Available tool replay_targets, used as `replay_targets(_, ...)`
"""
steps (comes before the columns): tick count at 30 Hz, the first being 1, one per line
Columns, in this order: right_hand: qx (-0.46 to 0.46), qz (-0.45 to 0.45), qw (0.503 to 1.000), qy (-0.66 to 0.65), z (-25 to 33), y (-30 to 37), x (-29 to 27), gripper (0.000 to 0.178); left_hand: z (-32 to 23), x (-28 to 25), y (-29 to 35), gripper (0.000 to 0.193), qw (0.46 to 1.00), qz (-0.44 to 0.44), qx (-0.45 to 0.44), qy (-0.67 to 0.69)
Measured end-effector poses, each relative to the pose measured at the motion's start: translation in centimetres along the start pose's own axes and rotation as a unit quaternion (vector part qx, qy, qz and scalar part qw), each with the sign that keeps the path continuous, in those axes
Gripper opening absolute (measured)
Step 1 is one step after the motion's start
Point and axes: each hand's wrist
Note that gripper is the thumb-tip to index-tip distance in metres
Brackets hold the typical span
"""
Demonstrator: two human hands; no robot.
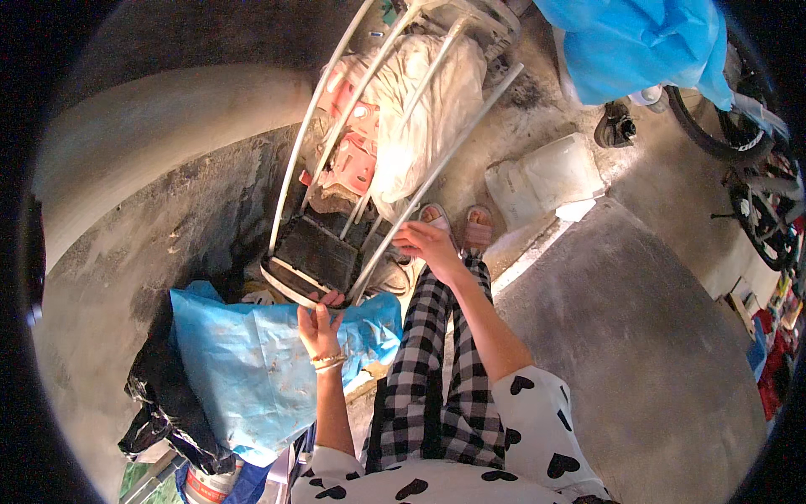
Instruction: The person picks up a grey bag and a yellow bucket containing bottles, moves them into a cluttered storage area, and puts objects into a white padded envelope.
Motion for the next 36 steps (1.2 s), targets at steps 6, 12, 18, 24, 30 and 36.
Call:
replay_targets(6,-0.150,-0.162,0.975,-0.035,1.5,-0.2,2.0,0.022,-0.5,0.0,0.3,0.027,0.999,-0.015,-0.025,0.017)
replay_targets(12,-0.285,-0.159,0.942,0.083,9.7,3.1,10.4,0.028,0.3,-0.4,0.0,0.024,1.000,-0.003,-0.013,0.027)
replay_targets(18,-0.333,-0.179,0.874,0.305,10.8,-7.8,9.3,0.040,-0.2,0.1,-0.2,0.021,0.999,0.001,-0.001,0.052)
replay_targets(24,-0.175,-0.150,0.960,0.159,11.6,-9.5,8.5,0.025,0.0,0.2,-0.1,0.022,0.998,-0.018,-0.025,0.060)
replay_targets(30,-0.159,-0.158,0.957,0.185,11.6,-8.4,9.7,0.017,-0.3,0.0,0.1,0.021,0.997,-0.034,-0.032,0.069)
replay_targets(36,-0.196,-0.131,0.951,0.202,11.9,-7.0,10.7,0.024,0.2,-0.1,-0.1,0.025,0.996,-0.030,-0.032,0.072)
Point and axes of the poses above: each hand's wrist, its own y-axis away from the middle knuckle, its own x-axis out of the palm, z = x × y, and after that the axes turned 14 degrees about -y, right-handed
